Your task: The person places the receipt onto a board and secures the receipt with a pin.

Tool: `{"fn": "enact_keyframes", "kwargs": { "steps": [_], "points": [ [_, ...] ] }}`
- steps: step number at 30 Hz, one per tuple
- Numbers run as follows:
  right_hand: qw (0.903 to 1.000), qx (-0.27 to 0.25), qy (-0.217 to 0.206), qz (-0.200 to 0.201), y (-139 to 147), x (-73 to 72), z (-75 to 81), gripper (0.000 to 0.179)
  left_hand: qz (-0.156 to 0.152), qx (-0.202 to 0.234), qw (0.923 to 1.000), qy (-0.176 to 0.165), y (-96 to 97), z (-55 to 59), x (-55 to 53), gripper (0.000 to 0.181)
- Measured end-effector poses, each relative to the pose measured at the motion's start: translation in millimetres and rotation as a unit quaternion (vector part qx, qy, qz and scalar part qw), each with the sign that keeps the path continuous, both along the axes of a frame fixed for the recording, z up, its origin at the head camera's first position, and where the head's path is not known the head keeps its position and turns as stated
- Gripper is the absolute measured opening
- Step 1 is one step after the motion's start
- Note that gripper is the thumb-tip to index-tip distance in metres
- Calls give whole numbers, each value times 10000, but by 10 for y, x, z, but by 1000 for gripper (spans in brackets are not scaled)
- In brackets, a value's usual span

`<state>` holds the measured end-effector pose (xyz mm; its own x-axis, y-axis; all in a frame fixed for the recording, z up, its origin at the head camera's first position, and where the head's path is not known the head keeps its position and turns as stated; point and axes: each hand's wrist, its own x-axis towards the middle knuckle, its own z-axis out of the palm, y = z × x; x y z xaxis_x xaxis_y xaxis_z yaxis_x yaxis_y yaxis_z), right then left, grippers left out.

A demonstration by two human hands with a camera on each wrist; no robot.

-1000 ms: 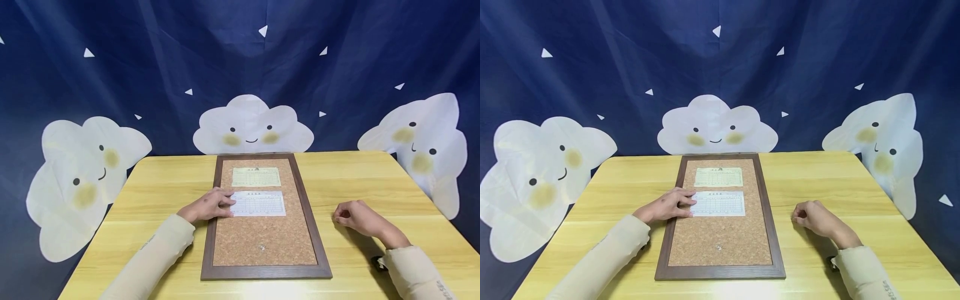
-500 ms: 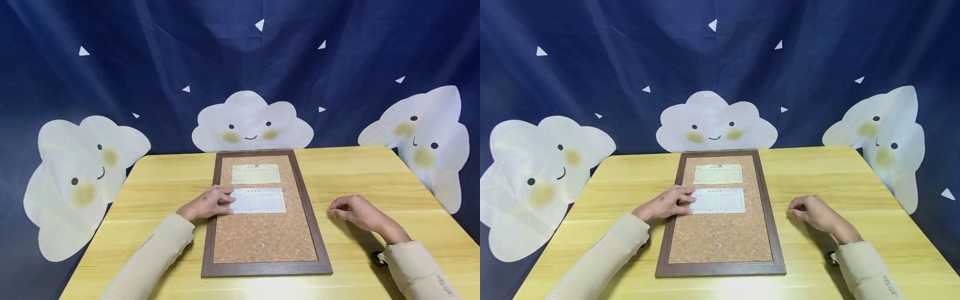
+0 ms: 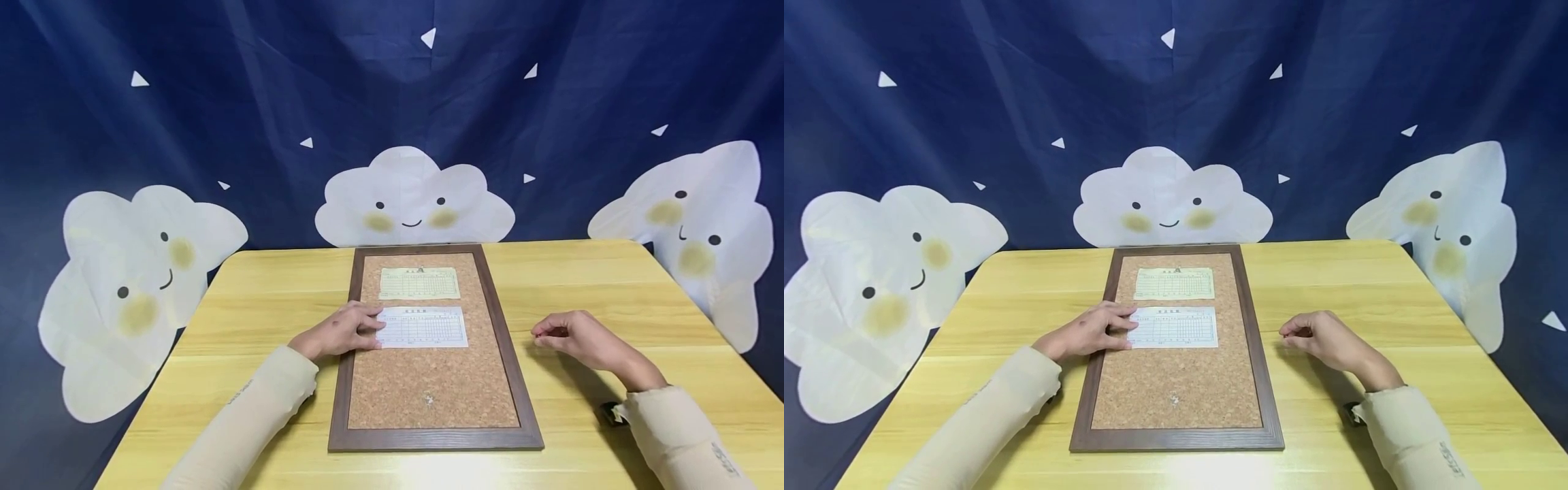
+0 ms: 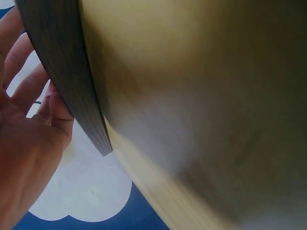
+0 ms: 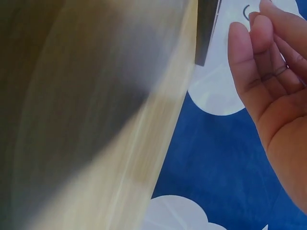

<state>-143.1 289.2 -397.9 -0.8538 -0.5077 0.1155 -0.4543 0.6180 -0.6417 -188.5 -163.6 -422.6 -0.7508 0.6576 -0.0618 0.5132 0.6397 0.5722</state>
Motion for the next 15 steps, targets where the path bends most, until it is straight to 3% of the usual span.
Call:
{"fn": "enact_keyframes", "kwargs": {
  "steps": [15],
  "points": [
    [9997, 64, 126, -191, -99, -32, 18, 11, -61, 8, 10000, 46, -10, -7, 0, 47]
  ]
}}
